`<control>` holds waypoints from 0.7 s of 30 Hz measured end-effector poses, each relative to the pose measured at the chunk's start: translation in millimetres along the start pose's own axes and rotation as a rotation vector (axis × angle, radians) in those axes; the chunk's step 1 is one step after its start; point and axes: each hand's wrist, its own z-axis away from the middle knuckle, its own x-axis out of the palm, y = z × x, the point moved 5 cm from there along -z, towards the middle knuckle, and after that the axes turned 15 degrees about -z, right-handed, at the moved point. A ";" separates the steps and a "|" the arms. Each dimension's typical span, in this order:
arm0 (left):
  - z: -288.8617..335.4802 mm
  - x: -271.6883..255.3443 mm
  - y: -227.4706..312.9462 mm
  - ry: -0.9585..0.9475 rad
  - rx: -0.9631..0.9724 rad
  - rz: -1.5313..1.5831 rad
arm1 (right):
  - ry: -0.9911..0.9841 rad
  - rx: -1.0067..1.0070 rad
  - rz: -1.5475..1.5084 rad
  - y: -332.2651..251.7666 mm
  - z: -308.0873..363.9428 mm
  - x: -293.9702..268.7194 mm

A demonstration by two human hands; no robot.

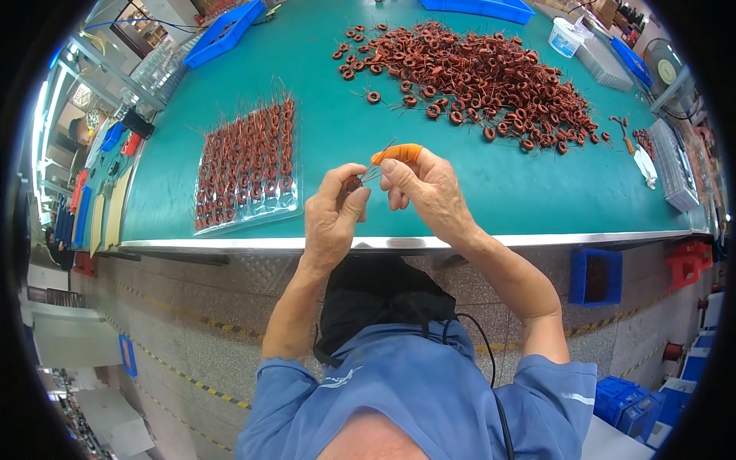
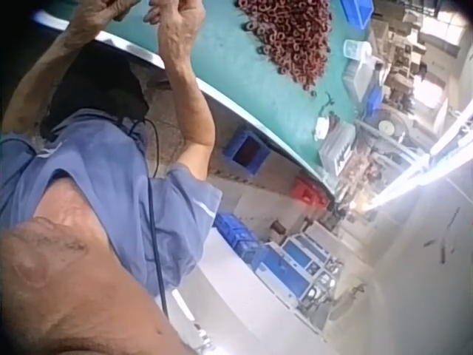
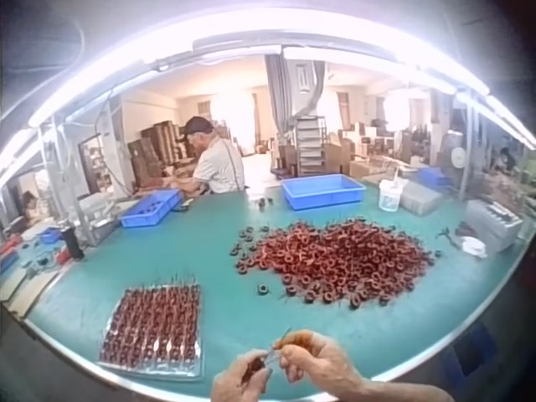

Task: Assembling toroidal inductors and placing them into an organizer tray in a factory setting.

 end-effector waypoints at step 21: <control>5.7 2.9 -5.7 0.037 -0.102 0.166 | -0.053 -0.096 -0.077 -4.8 3.5 11.2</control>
